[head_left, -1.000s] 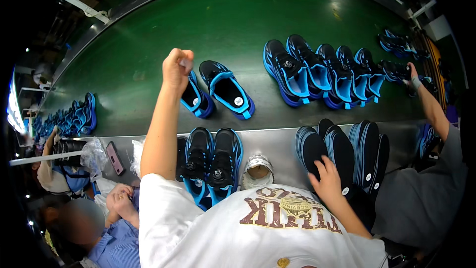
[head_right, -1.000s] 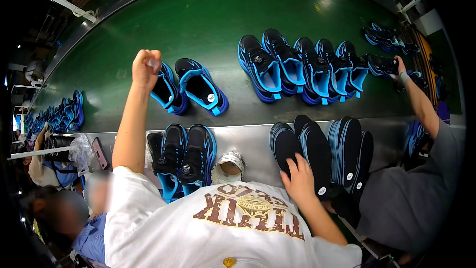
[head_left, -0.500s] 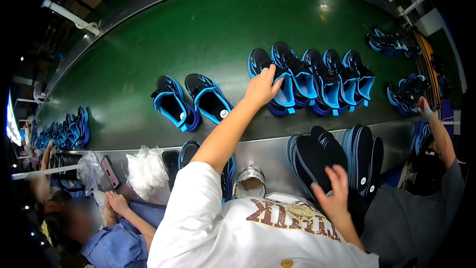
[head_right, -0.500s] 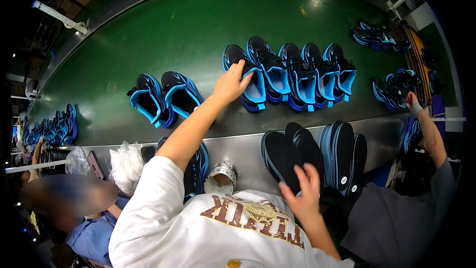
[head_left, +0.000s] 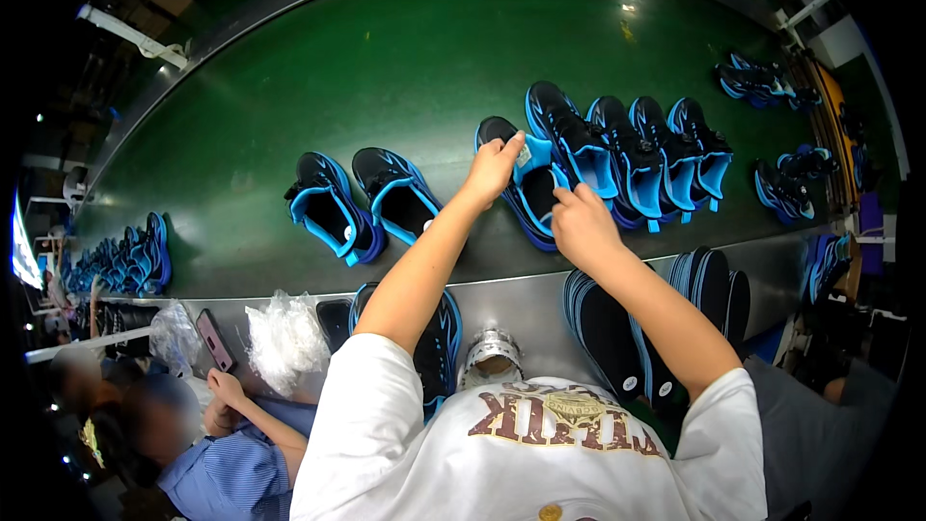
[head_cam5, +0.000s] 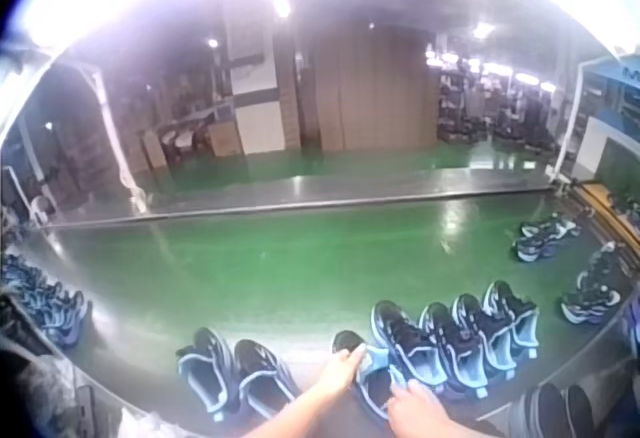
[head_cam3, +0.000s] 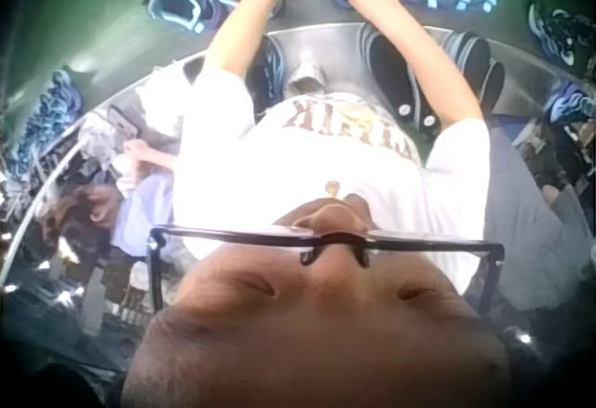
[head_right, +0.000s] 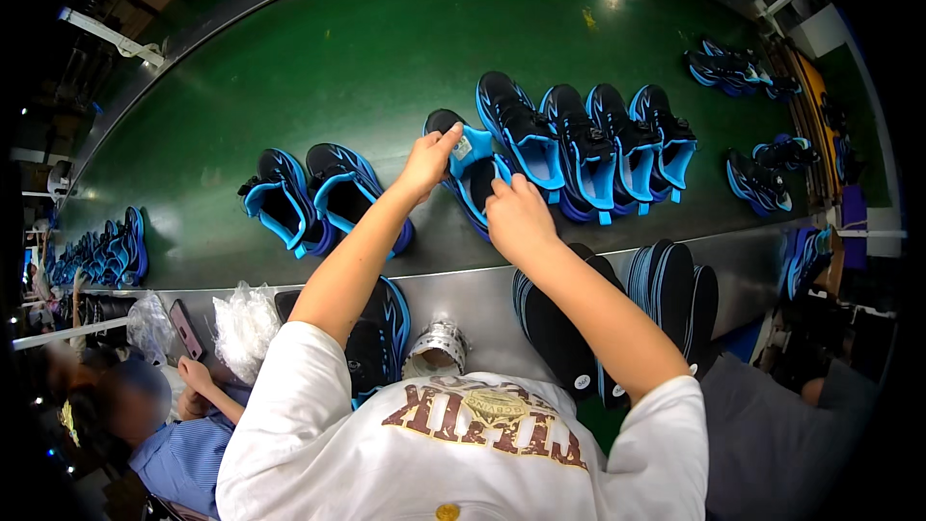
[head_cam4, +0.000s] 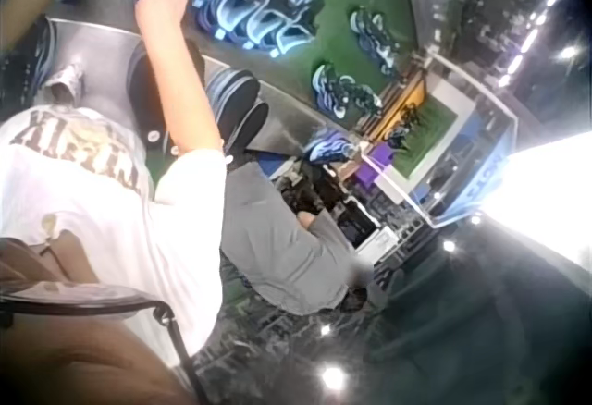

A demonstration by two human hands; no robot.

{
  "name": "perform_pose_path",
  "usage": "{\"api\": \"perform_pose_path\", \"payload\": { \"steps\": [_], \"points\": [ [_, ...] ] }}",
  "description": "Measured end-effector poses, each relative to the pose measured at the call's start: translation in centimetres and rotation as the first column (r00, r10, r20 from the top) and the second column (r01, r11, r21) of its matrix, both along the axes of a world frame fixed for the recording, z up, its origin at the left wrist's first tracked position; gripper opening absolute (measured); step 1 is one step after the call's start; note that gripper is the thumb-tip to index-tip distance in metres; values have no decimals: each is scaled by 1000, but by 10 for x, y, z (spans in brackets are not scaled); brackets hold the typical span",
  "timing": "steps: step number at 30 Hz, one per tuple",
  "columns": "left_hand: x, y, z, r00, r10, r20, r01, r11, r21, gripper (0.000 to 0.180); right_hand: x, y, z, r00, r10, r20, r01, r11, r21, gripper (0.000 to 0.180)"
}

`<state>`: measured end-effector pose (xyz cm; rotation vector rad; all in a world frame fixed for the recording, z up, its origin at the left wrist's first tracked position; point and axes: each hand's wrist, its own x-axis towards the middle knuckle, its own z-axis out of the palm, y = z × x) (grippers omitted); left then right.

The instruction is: The person inserts blue insoles into black and blue sneakers on a conveyor belt by hand, handling each shoe one by one and pressing the insole into place.

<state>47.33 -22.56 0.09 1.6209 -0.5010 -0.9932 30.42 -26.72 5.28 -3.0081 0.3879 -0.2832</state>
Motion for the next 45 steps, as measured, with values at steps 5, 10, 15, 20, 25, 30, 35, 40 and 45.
{"api": "perform_pose_path", "payload": {
  "steps": [5,10,15,20,25,30,35,40,45],
  "points": [
    [-2,5,4,999,-20,40,20,1000,12,49,31,2,-40,950,-261,-170,281,954,104,12],
    [6,11,-14,980,55,191,-45,997,-54,51,23,15,-11,975,-188,-116,197,978,71,21],
    [3,18,17,906,-31,422,38,999,-7,52,32,-16,19,831,-9,-557,224,921,320,17],
    [9,20,16,913,-70,401,78,997,-3,52,25,-20,-14,954,124,-274,-64,973,220,12],
    [8,12,3,915,-51,401,58,998,-5,51,43,-20,-54,980,94,-178,-87,995,45,12],
    [9,16,-6,896,-49,442,69,997,-29,50,53,-17,-44,869,69,-491,-67,998,23,17],
    [5,20,-4,927,-103,360,97,995,34,49,60,-23,-39,588,82,-805,-127,992,8,26],
    [-2,11,-13,999,8,45,-6,999,-39,46,67,-23,-42,392,141,-909,-322,947,8,28],
    [-37,2,-5,889,328,320,-317,944,-88,44,64,-31,-27,463,275,-843,-266,950,163,32]
  ]
}}
